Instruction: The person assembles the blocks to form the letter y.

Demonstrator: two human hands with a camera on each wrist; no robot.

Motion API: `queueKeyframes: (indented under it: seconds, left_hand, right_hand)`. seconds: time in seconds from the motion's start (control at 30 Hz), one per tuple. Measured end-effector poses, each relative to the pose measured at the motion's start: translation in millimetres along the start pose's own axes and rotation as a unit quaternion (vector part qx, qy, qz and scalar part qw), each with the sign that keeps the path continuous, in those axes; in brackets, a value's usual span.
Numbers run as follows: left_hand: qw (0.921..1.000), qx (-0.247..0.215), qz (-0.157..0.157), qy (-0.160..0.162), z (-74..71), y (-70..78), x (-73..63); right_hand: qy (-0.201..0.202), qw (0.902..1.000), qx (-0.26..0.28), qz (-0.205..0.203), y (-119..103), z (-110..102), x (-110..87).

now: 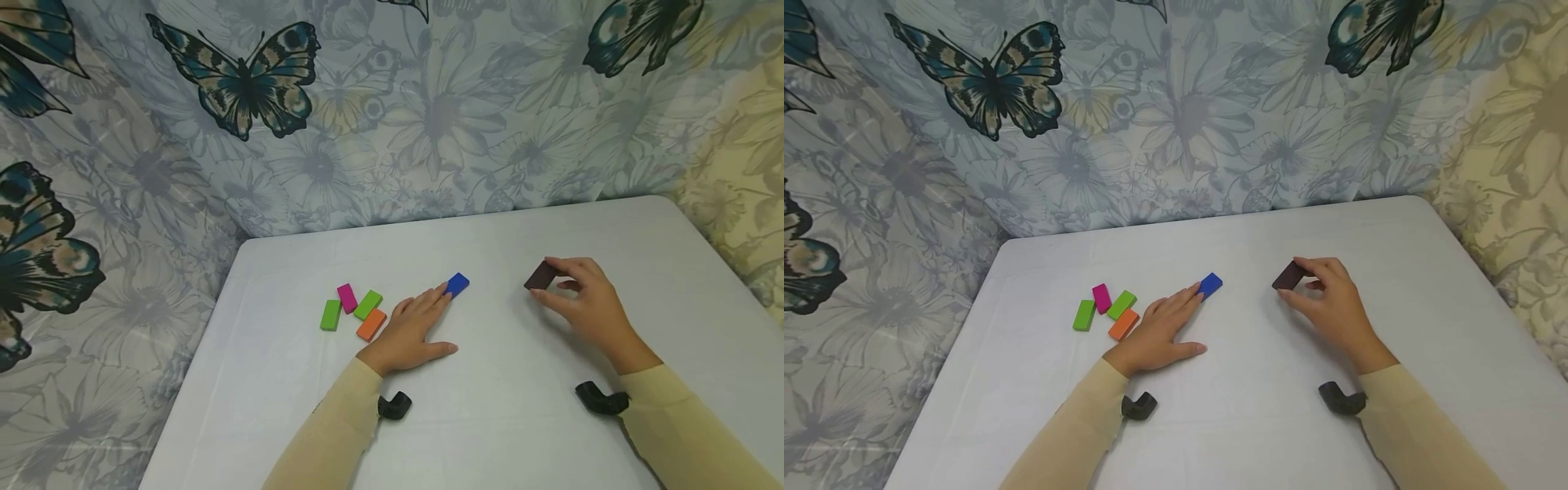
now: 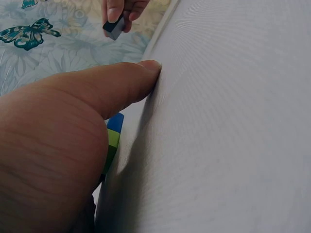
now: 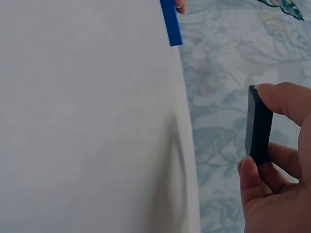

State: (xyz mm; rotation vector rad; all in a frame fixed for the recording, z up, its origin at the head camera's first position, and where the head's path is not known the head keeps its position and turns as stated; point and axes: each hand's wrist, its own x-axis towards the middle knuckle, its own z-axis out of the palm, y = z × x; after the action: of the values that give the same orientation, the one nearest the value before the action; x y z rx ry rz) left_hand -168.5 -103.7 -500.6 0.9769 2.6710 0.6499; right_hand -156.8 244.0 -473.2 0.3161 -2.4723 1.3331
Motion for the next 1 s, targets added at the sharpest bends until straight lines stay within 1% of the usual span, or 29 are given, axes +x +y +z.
queueKeyframes:
  seconds: [0.2,0.5,0.7,1.0]
  left_hand:
    - [1.0000,0.002,-0.004,0.000,0.1,0.3,-0.3]
    - [1.0000,0.006,-0.004,0.000,1.2,-0.5,0.9]
    - [0.9999,0.009,-0.006,0.001,1.6,0.1,2.3]
    - [0.9999,0.013,-0.010,-0.001,0.7,0.5,2.5]
  right_hand:
    - [-0.005,0.9999,-0.007,0.005,-8,5,11.9]
    - [-0.007,0.9998,-0.004,0.021,-20,15,29.0]
    - [-0.007,0.9996,0.008,0.025,-27,25,38.3]
    - [-0.019,0.9989,0.009,0.041,-34,43,53.1]
